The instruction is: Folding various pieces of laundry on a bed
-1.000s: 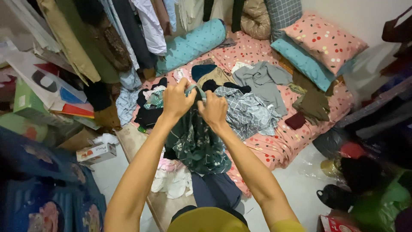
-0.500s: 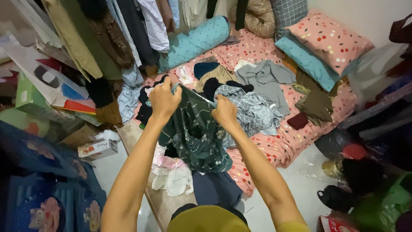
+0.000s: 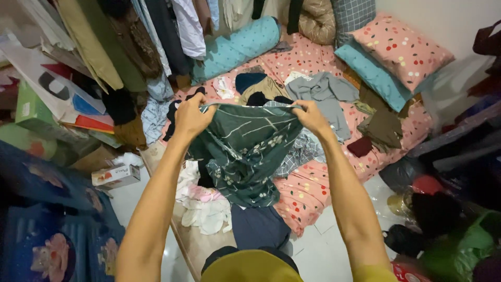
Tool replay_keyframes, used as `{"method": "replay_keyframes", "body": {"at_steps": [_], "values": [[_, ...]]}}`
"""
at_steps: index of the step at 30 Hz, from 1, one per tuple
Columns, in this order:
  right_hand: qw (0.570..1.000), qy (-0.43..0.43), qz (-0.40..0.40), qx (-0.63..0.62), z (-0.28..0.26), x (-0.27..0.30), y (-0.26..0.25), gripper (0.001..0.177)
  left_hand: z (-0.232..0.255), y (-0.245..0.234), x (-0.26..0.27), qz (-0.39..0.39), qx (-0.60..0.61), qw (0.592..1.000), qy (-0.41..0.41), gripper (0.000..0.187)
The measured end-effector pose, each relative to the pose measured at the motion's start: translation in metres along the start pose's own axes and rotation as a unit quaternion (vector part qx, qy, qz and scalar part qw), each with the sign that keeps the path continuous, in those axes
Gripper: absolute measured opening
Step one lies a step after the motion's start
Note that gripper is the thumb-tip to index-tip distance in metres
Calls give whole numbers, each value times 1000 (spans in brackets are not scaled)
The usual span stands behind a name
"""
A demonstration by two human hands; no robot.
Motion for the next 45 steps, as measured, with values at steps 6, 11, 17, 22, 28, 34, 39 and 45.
{"method": "replay_keyframes", "body": {"at_steps": [6, 11, 17, 22, 28, 34, 39, 45], "values": [[997, 14, -20, 69, -39, 43, -34, 20, 16, -6, 6, -158, 7, 987, 15, 60], [979, 58, -23, 192, -65, 87, -53, 43, 42, 3, 9, -197, -74, 973, 93, 77], [962, 26, -47, 268, -33, 137, -77, 74, 68, 37, 15, -297, -107, 930, 188, 86], [955, 21, -63, 289, 4, 181, -104, 63, 117, 48, 36, -311, -109, 906, 264, 90], [879, 24, 137, 457, 51, 243, -174, 33, 174, 75, 65, -351, -56, 912, 206, 77], [901, 46, 239, 360, 10, 357, -224, 36, 242, 104, 104, -307, -52, 924, 220, 37], [873, 71, 329, 354, 16, 441, -267, 33, 312, 109, 128, -149, 66, 963, 217, 32], [830, 106, 436, 331, -5, 534, -305, 32, 379, 150, 133, -116, 182, 938, 271, 17]]}}
Point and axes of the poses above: each hand's wrist, its own x-axis away from the middle knuckle, its own y-axis out of the palm, z = x × y, the point moved 4 cm from there along -x, towards the middle knuckle, and after that the axes turned 10 degrees about y, right-handed, at the moved point
